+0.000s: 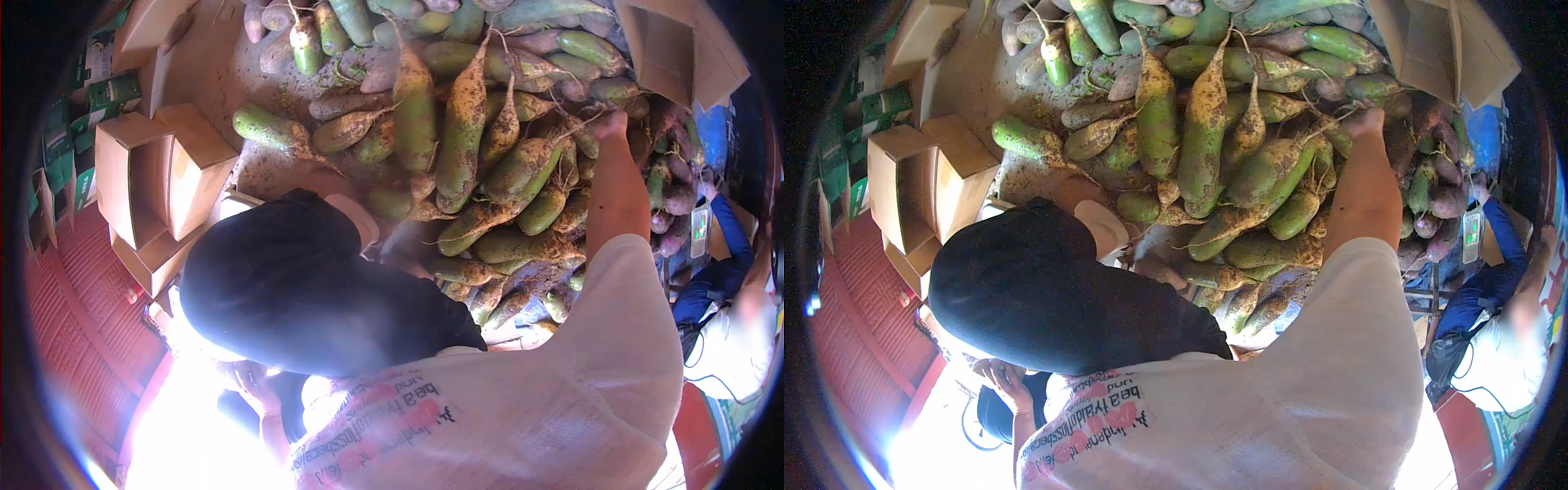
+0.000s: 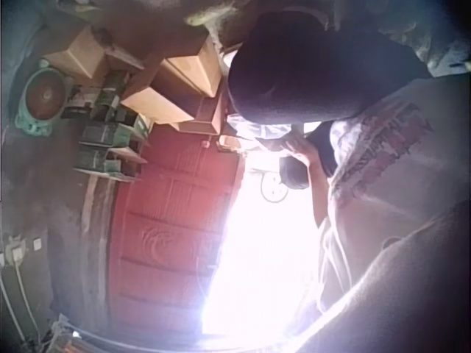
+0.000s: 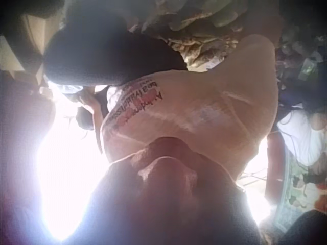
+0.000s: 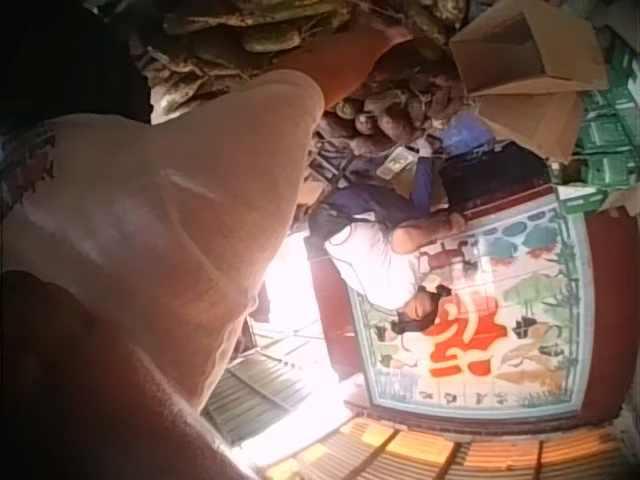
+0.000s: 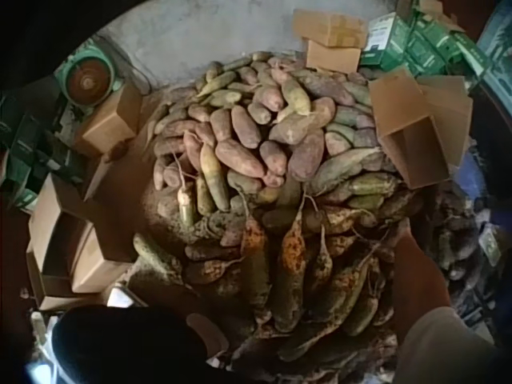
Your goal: Packing large radishes or similar green vegetables into plastic bags and cardboard boxes for shipment.
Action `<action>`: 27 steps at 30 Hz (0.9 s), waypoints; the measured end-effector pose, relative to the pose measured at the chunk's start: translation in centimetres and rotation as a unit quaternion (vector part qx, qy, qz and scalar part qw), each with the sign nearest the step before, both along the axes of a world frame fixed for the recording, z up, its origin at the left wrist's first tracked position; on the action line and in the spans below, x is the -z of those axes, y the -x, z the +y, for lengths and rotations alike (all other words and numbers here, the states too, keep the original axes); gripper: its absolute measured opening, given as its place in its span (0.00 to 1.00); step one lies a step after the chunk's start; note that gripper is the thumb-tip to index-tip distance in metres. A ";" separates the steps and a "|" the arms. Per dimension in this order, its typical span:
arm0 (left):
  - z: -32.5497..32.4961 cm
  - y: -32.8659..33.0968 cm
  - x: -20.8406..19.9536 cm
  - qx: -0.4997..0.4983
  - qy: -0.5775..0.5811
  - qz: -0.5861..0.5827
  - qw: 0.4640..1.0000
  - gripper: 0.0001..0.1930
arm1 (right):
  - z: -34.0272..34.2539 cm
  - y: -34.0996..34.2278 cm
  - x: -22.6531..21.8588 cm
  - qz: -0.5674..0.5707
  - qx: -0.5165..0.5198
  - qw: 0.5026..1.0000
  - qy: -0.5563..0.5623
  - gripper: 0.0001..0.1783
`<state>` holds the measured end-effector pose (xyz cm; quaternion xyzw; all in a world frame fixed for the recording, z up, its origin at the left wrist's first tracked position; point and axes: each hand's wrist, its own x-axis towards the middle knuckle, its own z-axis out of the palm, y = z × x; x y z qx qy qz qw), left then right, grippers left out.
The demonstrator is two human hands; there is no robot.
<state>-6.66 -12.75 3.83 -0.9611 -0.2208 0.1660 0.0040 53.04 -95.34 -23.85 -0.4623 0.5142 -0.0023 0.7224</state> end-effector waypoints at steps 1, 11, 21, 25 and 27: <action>-0.2 -0.2 -1.6 -0.010 -0.020 0.009 1.000 0.16 | 3.0 0.1 0.8 0.009 -0.010 1.000 -0.020 0.14; -2.0 -2.1 -3.0 -0.041 -0.007 -0.036 0.999 0.14 | -0.1 -2.4 8.6 0.125 -0.056 0.989 -0.054 0.12; -1.6 -0.9 -3.1 -0.074 0.027 -0.105 0.991 0.12 | 5.8 4.3 -2.4 0.055 -0.076 0.993 0.071 0.08; -2.2 -1.9 -3.1 -0.096 0.113 -0.217 0.965 0.07 | 10.0 10.4 -14.2 -0.008 -0.183 0.982 0.048 0.07; -1.9 -0.9 -3.0 -0.098 0.089 -0.243 0.961 0.06 | 14.5 13.8 -19.3 -0.017 -0.247 0.963 0.103 0.07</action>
